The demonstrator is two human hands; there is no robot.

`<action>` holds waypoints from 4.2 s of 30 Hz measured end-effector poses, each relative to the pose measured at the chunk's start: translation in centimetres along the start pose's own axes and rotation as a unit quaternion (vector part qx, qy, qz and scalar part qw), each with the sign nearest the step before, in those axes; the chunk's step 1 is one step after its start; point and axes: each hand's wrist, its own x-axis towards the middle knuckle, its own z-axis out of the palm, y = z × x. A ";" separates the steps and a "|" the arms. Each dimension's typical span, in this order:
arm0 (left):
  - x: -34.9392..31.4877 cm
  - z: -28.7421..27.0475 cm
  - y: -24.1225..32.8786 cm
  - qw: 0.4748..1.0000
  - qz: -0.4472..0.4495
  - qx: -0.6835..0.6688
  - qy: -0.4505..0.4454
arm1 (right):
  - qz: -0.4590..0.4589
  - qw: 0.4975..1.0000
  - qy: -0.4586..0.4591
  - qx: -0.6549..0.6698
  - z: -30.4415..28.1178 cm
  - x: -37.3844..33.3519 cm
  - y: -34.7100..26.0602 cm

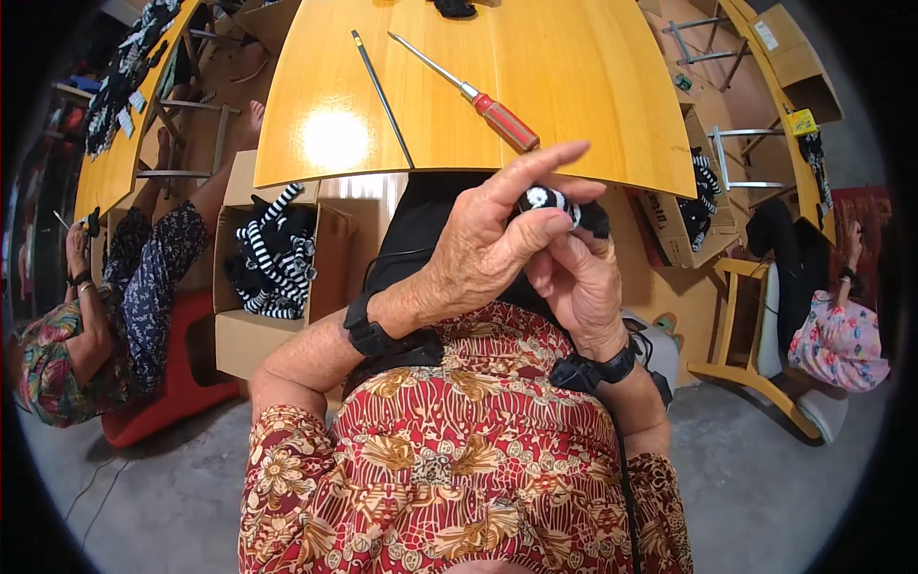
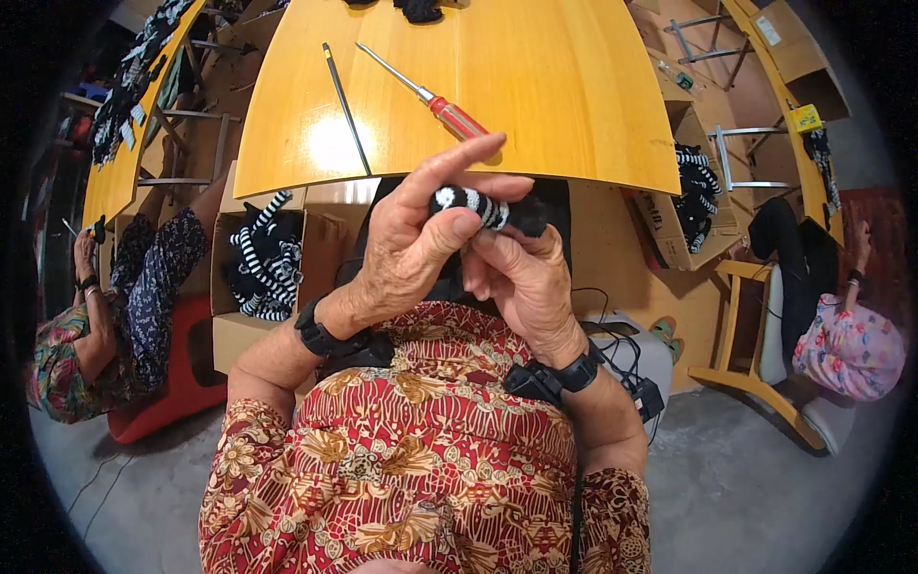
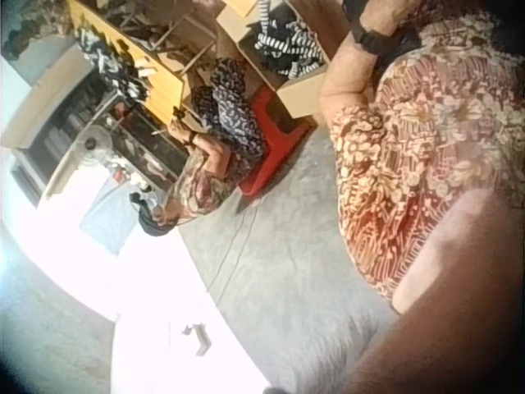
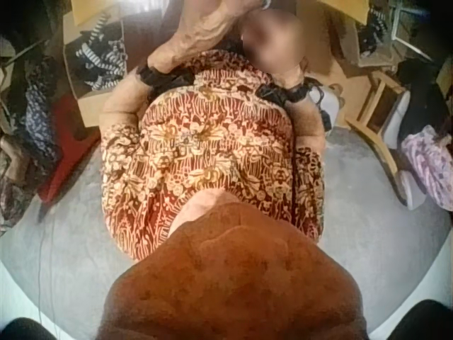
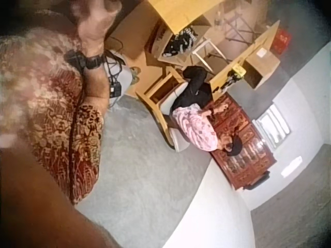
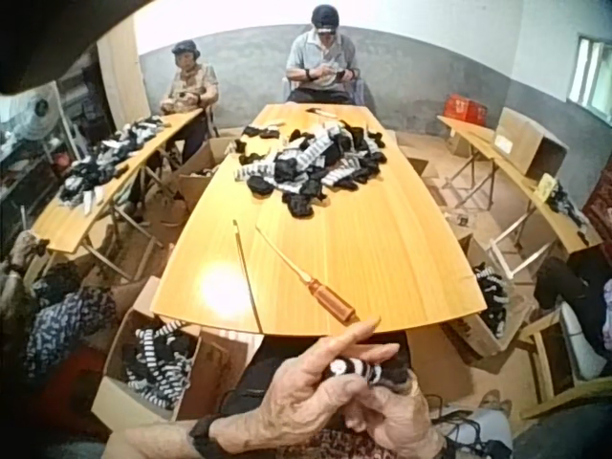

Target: The person uses a red-handled metal tool to push and shape the toe of a black and white striped sock. They repeatedly insert the tool into the sock opening and manipulate the fabric to smooth the end. The person handles multiple socks from a pile on the table, performing the same shaping action on each one.

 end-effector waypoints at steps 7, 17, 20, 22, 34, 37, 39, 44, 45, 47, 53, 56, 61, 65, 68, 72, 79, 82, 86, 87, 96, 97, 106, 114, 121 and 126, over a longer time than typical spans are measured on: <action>0.0 0.0 -0.3 0.998 -0.036 -0.052 -0.020 | 0.005 0.998 -0.031 -0.054 0.1 -0.2 -0.3; -1.1 -2.0 -1.3 0.995 -0.035 -0.092 -0.023 | 0.058 0.968 -0.081 -0.228 -1.3 0.4 -2.5; -1.4 -3.9 0.2 0.996 -0.040 0.072 0.020 | -0.006 0.958 -0.004 -0.286 -2.1 1.4 -4.1; -2.1 -4.0 -0.2 0.989 -0.054 0.126 0.048 | -0.057 0.914 0.030 -0.401 -1.3 2.8 -4.9; -3.8 -6.3 0.6 0.989 -0.066 0.109 0.076 | -0.294 0.519 -0.022 -0.802 0.5 11.7 -1.6; -4.0 -6.2 0.6 0.991 -0.049 0.015 0.123 | -0.271 0.597 -0.009 -0.755 0.8 9.7 -2.2; -4.2 -6.7 1.0 0.988 -0.039 0.077 0.125 | -0.263 0.679 -0.012 -0.686 1.1 7.9 -3.7; -4.3 -7.3 1.6 0.979 -0.078 0.158 0.098 | -0.135 0.848 0.077 -0.506 1.7 2.2 -8.5; -4.1 -7.3 1.5 0.981 -0.061 0.156 0.093 | -0.130 0.856 0.072 -0.496 1.6 1.1 -9.4; -3.9 -7.4 0.7 0.983 -0.030 0.156 0.091 | -0.116 0.873 0.052 -0.472 0.5 -0.5 -10.7; -3.5 -7.1 1.2 0.988 -0.028 0.097 0.117 | -0.122 0.860 0.012 -0.495 0.1 -2.8 -12.4; -3.8 -7.3 1.3 0.989 -0.045 0.080 0.113 | -0.141 0.846 -0.018 -0.514 0.0 -2.8 -12.3; -3.9 -7.7 1.8 0.985 -0.056 0.130 0.099 | -0.142 0.815 -0.041 -0.560 -0.5 -3.1 -13.4; -3.7 -7.9 1.8 0.986 -0.052 0.135 0.089 | -0.165 0.767 -0.093 -0.613 0.5 -3.2 -15.3; -3.5 -7.9 2.0 0.978 -0.066 0.176 0.087 | -0.171 0.758 -0.108 -0.620 0.8 -3.0 -16.3; -3.5 -8.1 1.9 0.974 -0.070 0.194 0.092 | -0.181 0.761 -0.102 -0.615 1.6 -3.0 -16.9; -3.3 -8.1 1.9 0.969 -0.040 0.227 0.086 | -0.169 0.735 -0.117 -0.646 2.0 -2.4 -17.0; -3.5 -8.4 1.6 0.965 -0.039 0.246 0.081 | -0.166 0.729 -0.133 -0.650 2.6 -2.4 -17.4; -3.5 -8.6 1.9 0.954 -0.037 0.293 0.051 | -0.138 0.680 -0.164 -0.702 4.3 -2.3 -18.9; -3.5 -8.6 2.1 0.938 -0.025 0.344 0.030 | -0.133 0.668 -0.174 -0.711 4.7 -2.3 -19.3; -3.3 -8.9 3.0 0.947 -0.079 0.311 0.024 | -0.092 0.674 -0.165 -0.714 5.2 -0.9 -16.3; -3.2 -8.7 3.0 0.962 -0.060 0.265 0.019 | -0.055 0.700 -0.185 -0.687 4.6 -1.1 -15.7; -4.1 -7.9 1.6 0.981 -0.035 0.189 0.012 | -0.064 0.816 -0.145 -0.556 -2.0 -2.8 -7.6; -4.7 -8.3 2.5 0.978 -0.132 0.147 0.074 | -0.117 0.769 -0.121 -0.617 0.6 -3.3 -12.8; -4.2 -7.6 1.9 0.995 -0.088 -0.016 0.048 | -0.169 0.754 -0.151 -0.617 0.5 -3.3 -12.8; -4.5 -7.4 2.6 0.989 -0.121 0.064 0.060 | -0.181 0.722 -0.147 -0.651 1.3 -3.5 -13.5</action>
